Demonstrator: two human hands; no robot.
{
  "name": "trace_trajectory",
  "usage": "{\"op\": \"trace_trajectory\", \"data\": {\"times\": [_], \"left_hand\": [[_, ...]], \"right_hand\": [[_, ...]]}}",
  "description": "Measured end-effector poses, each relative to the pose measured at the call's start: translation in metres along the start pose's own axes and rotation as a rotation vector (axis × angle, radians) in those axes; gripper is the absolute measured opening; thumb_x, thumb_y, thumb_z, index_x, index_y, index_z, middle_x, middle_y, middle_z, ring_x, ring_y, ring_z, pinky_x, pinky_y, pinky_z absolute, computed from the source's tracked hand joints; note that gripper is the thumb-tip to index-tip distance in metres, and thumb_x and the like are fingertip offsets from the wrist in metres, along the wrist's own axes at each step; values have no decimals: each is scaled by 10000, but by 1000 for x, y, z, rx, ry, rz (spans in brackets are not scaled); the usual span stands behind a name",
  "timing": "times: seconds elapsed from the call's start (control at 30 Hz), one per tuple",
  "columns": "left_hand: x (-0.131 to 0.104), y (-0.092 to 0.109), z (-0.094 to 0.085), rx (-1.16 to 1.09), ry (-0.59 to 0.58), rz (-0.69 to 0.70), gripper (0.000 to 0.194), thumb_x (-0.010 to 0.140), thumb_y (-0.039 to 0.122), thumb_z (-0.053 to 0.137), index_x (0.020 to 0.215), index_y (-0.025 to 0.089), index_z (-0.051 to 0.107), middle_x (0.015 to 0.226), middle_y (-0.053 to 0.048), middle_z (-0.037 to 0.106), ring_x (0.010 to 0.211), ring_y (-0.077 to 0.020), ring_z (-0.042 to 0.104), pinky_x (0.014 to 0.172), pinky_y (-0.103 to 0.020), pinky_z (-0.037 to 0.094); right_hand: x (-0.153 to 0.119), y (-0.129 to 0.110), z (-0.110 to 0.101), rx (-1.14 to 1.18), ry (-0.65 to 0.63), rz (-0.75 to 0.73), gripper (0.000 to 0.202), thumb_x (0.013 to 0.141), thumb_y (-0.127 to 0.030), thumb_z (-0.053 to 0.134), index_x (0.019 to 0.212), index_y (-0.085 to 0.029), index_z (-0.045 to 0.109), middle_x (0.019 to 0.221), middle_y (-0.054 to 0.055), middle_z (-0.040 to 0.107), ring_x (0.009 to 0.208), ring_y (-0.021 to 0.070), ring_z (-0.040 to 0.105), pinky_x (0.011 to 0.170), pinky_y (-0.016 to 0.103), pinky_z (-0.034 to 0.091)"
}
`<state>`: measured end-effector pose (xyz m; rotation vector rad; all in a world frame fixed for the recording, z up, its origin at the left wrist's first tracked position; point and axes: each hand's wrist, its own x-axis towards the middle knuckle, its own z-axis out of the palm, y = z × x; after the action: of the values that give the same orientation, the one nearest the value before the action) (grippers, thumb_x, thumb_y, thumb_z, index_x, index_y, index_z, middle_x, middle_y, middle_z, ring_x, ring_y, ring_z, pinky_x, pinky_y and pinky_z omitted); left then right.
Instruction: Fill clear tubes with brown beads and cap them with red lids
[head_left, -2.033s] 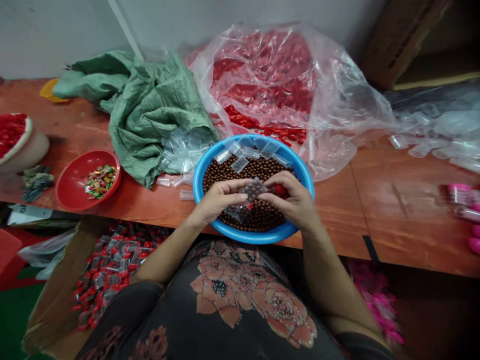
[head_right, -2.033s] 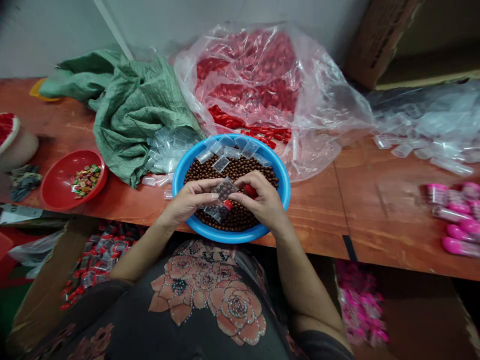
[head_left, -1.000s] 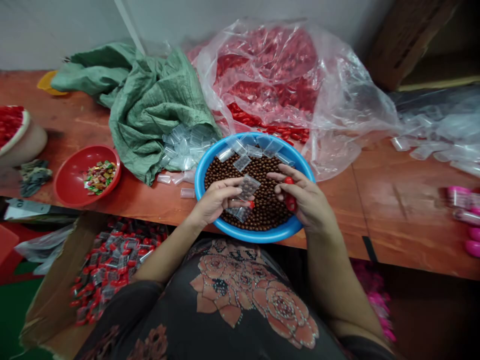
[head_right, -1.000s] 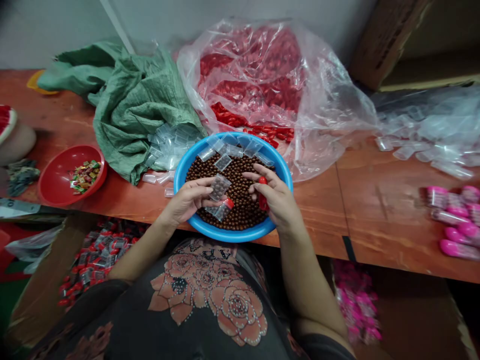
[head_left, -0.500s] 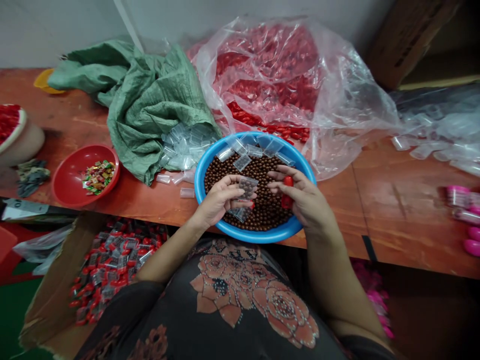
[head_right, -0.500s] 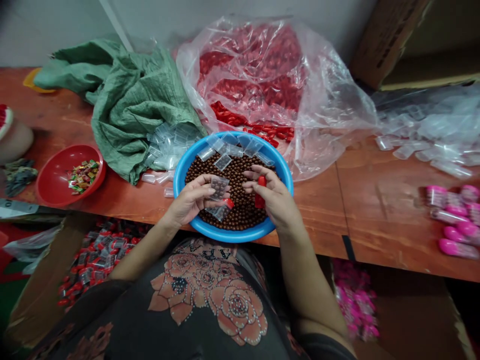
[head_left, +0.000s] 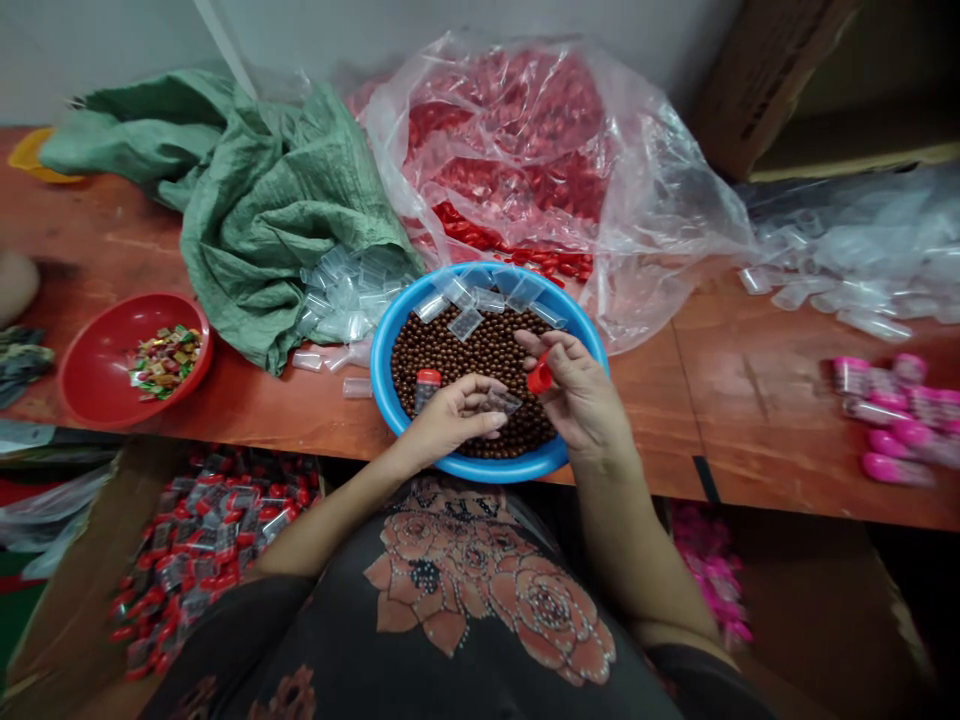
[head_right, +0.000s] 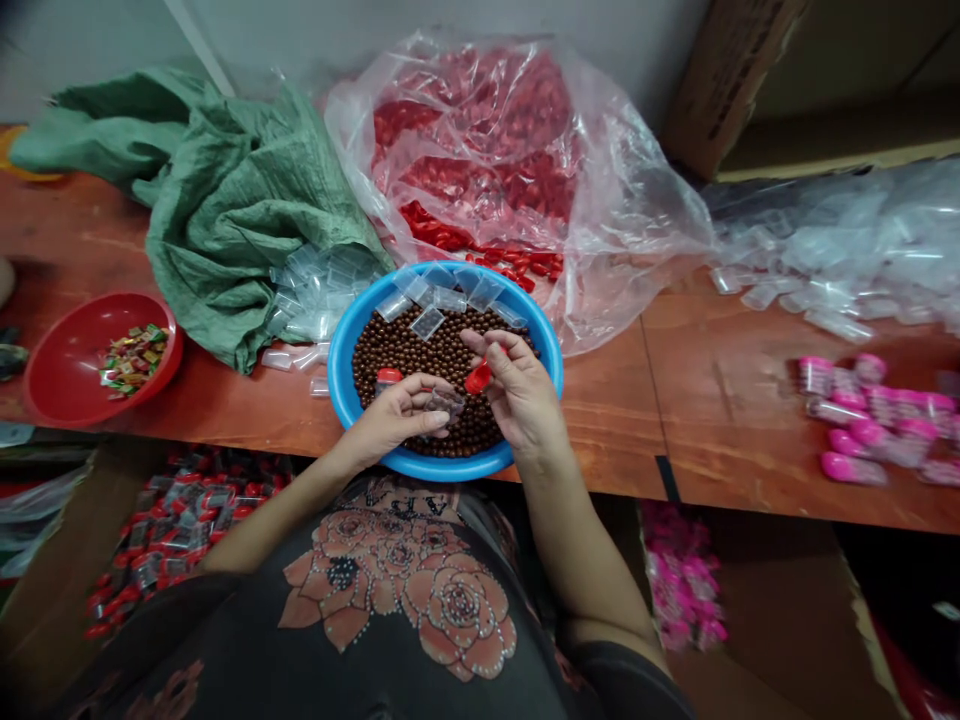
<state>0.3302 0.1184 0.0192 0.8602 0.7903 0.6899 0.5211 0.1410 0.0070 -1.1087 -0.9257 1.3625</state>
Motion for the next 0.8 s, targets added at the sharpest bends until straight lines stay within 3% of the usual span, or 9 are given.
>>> {"op": "trace_trajectory", "data": {"times": [0.1, 0.2, 0.37, 0.57, 0.67, 0.8], "left_hand": [[1, -2, 2, 46, 11, 99, 589, 766, 268, 771, 1326, 223, 594, 1172, -84, 703, 1025, -176, 656, 867, -318, 550], [-1, 0, 2, 106, 44, 139, 536, 782, 297, 754, 1299, 210, 645, 1156, -81, 707, 1002, -172, 651, 871, -315, 551], [-5, 4, 0, 76, 114, 144, 508, 775, 352, 763, 1250, 191, 682, 1050, -58, 713, 893, -145, 644, 818, -302, 576], [-7, 5, -4, 103, 122, 144, 508, 765, 345, 768, 1244, 193, 694, 1073, -66, 729, 918, -155, 657, 865, -319, 571], [-9, 6, -5, 84, 68, 123, 479, 770, 360, 764, 1220, 203, 712, 1065, -61, 735, 913, -156, 661, 848, -313, 576], [-11, 8, -5, 74, -2, 116, 449, 781, 362, 763, 1206, 220, 726, 1033, -50, 740, 862, -142, 658, 803, -293, 578]], "right_hand": [[-7, 5, 10, -48, 64, -51, 236, 815, -390, 749, 965, -274, 609, 1036, -8, 758, 802, 120, 701, 755, 270, 592], [-17, 2, 17, -162, 105, -126, 199, 840, -362, 729, 980, -261, 630, 1002, 2, 754, 936, 151, 712, 878, 323, 588], [-30, -5, 13, -431, -3, -176, 222, 850, -341, 721, 1062, -280, 702, 1063, 12, 755, 996, 193, 716, 922, 403, 586], [-40, 3, 5, -663, -90, -592, 352, 929, -217, 608, 1215, -412, 675, 1274, -21, 704, 1164, 231, 674, 1000, 507, 535], [-42, 5, 3, -705, -183, -617, 413, 916, -220, 630, 1279, -416, 636, 1314, -11, 684, 1155, 240, 675, 966, 505, 546], [-43, 5, 1, -638, -205, -615, 409, 926, -190, 613, 1251, -436, 648, 1280, -26, 703, 1094, 221, 684, 914, 475, 562]]}}
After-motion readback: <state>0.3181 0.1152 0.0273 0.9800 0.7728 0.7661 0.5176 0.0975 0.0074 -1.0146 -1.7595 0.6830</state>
